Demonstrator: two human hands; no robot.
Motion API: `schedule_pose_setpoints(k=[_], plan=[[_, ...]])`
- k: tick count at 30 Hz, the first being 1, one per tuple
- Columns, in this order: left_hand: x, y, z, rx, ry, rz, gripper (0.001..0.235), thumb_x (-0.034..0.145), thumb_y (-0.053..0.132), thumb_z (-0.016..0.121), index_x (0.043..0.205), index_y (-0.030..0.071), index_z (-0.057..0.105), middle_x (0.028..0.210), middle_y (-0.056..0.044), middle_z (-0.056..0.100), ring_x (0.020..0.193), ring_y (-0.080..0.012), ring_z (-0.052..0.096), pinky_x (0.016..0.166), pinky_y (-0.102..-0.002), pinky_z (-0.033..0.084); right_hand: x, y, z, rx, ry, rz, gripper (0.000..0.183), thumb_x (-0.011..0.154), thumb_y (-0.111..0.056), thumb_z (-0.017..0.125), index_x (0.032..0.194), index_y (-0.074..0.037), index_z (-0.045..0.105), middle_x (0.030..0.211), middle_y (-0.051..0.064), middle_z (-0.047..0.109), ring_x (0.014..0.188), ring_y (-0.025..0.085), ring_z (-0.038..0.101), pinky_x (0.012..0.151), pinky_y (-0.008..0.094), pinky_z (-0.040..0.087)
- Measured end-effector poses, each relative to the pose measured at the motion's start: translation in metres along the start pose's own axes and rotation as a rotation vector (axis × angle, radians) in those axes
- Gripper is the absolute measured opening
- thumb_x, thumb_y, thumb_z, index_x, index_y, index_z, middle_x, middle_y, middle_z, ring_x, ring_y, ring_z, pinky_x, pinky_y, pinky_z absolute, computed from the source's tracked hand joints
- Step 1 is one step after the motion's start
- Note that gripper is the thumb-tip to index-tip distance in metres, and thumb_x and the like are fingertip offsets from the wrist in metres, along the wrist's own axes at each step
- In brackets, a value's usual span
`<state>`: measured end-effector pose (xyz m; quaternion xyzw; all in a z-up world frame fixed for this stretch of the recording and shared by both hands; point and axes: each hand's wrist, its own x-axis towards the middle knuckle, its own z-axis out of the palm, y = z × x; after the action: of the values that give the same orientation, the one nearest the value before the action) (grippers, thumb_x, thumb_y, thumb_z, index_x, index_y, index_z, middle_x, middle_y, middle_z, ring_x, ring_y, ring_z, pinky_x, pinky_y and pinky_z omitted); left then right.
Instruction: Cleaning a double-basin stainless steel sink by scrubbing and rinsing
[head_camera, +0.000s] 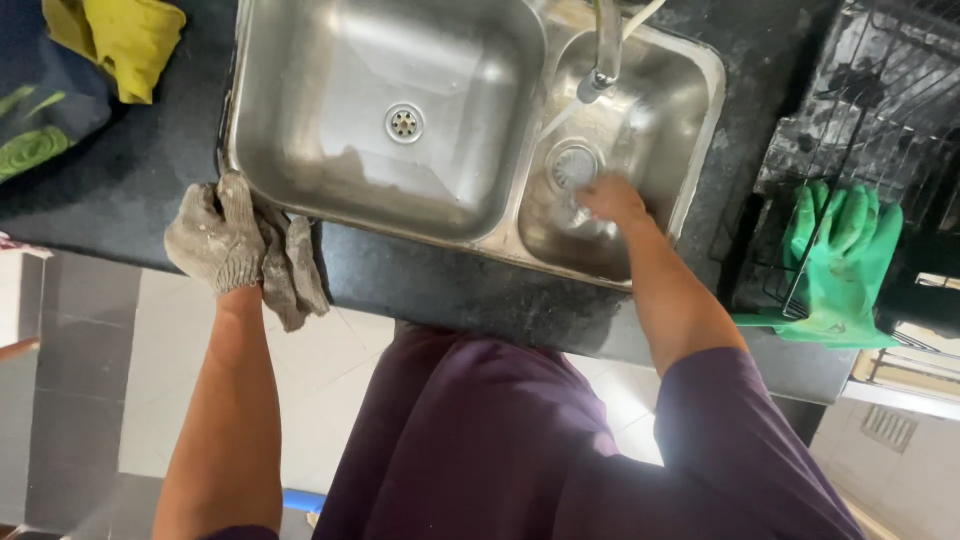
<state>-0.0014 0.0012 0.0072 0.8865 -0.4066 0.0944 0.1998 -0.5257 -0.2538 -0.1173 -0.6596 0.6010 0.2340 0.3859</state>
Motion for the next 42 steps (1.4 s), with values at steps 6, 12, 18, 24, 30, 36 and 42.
schedule_pose_setpoints(k=[6, 12, 18, 24, 30, 36, 42], plan=[[-0.003, 0.003, -0.002, -0.093, 0.01, -0.043, 0.063, 0.114, 0.054, 0.069, 0.071, 0.013, 0.049, 0.059, -0.006, 0.047, 0.051, -0.0233, 0.044, 0.051, -0.045, 0.035, -0.011, -0.03, 0.016, 0.344, 0.109, 0.0, 0.079, 0.09, -0.07, 0.053, 0.148, -0.016, 0.054, 0.156, 0.011, 0.049, 0.143, 0.035, 0.046, 0.118, 0.053, 0.034], [0.001, 0.02, -0.007, -0.103, 0.071, -0.044, 0.045, 0.102, 0.037, 0.064, 0.068, 0.008, 0.06, 0.053, -0.008, 0.052, 0.045, -0.0222, 0.044, 0.045, -0.042, 0.037, 0.026, 0.013, 0.017, 0.245, 0.319, 0.08, 0.05, 0.091, -0.049, 0.056, 0.111, -0.008, 0.078, 0.121, 0.014, 0.072, 0.112, 0.037, 0.065, 0.095, 0.044, 0.05], [-0.003, 0.006, 0.001, -0.111, 0.046, -0.032, 0.058, 0.11, 0.042, 0.066, 0.067, 0.012, 0.041, 0.055, -0.003, 0.033, 0.05, -0.0175, 0.033, 0.049, -0.041, 0.028, -0.016, -0.045, 0.017, 0.841, -0.005, 0.002, 0.057, 0.094, -0.043, 0.067, 0.138, -0.007, 0.062, 0.125, 0.011, 0.073, 0.109, 0.023, 0.073, 0.098, 0.034, 0.058], [-0.004, 0.003, 0.005, -0.098, 0.103, 0.009, 0.053, 0.108, 0.043, 0.069, 0.069, 0.013, 0.05, 0.055, -0.008, 0.04, 0.049, -0.0207, 0.037, 0.048, -0.042, 0.033, 0.01, 0.003, 0.019, 0.351, 0.302, 0.183, 0.05, 0.099, -0.046, 0.058, 0.128, -0.009, 0.072, 0.116, 0.017, 0.073, 0.106, 0.033, 0.069, 0.093, 0.041, 0.057], [-0.003, -0.001, 0.007, -0.083, 0.0, -0.065, 0.067, 0.113, 0.052, 0.064, 0.068, 0.013, 0.034, 0.06, -0.002, 0.026, 0.056, -0.0154, 0.027, 0.052, -0.041, 0.025, 0.012, -0.038, 0.035, 1.107, 0.051, 0.037, 0.051, 0.091, -0.039, 0.075, 0.124, 0.0, 0.069, 0.096, 0.012, 0.077, 0.077, 0.022, 0.074, 0.072, 0.033, 0.065], [-0.002, 0.013, -0.005, -0.108, 0.103, 0.051, 0.053, 0.111, 0.044, 0.066, 0.074, 0.008, 0.058, 0.058, -0.013, 0.051, 0.048, -0.0314, 0.046, 0.048, -0.046, 0.037, 0.023, 0.017, 0.018, 0.362, 0.492, -0.07, 0.038, 0.097, -0.038, 0.06, 0.121, -0.014, 0.075, 0.12, 0.011, 0.074, 0.111, 0.035, 0.068, 0.096, 0.043, 0.049], [-0.001, -0.003, 0.009, 0.019, 0.062, -0.01, 0.045, 0.106, 0.034, 0.068, 0.069, 0.012, 0.056, 0.056, -0.007, 0.053, 0.046, -0.0216, 0.045, 0.044, -0.041, 0.037, -0.011, -0.01, 0.01, -0.382, 0.038, 0.037, 0.049, 0.096, -0.008, 0.042, 0.141, -0.014, 0.06, 0.131, 0.025, 0.067, 0.123, 0.041, 0.062, 0.098, 0.051, 0.054]])
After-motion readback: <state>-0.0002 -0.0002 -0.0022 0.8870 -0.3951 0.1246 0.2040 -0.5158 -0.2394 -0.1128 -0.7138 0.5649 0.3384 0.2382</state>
